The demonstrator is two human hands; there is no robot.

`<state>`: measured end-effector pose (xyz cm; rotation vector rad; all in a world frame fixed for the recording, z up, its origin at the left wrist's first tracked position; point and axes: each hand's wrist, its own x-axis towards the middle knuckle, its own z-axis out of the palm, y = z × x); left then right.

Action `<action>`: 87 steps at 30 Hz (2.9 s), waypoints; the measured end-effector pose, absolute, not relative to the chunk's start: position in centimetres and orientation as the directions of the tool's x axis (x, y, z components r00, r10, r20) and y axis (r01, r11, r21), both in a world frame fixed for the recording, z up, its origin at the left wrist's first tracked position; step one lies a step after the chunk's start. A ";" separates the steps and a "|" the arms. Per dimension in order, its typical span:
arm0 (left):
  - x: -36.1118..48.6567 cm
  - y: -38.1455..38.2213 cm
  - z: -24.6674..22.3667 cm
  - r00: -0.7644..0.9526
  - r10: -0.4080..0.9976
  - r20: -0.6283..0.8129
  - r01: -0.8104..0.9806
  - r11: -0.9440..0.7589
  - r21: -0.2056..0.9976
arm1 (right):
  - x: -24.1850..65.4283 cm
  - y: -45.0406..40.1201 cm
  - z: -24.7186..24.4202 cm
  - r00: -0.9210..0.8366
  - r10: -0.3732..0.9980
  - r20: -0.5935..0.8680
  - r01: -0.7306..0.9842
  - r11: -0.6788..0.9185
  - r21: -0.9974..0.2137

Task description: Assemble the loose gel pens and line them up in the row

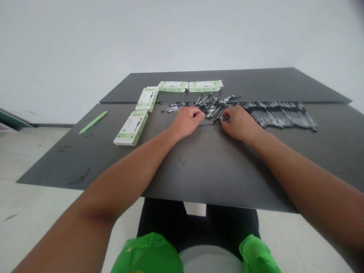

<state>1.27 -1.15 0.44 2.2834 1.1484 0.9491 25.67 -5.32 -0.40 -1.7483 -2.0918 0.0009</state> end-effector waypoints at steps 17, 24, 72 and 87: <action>1.2 -1.1 0.5 0.445 0.813 0.375 0.547 -0.578 0.605 | 25.3 -5.6 0.1 -0.130 0.956 0.261 0.951 0.195 -0.240; 1.2 -1.2 0.6 0.445 0.817 0.367 0.554 -0.573 0.603 | 25.4 -5.6 0.1 -0.132 0.952 0.276 0.951 0.200 -0.238; 1.6 -1.7 0.7 0.508 0.795 0.333 0.553 -0.597 0.582 | 22.4 -5.1 -0.2 0.191 0.979 -0.070 -0.131 -0.045 -0.990; 1.5 -1.3 0.6 0.474 0.812 0.341 0.544 -0.574 0.612 | 22.4 -5.2 -0.6 0.190 0.981 0.029 0.023 0.025 -0.999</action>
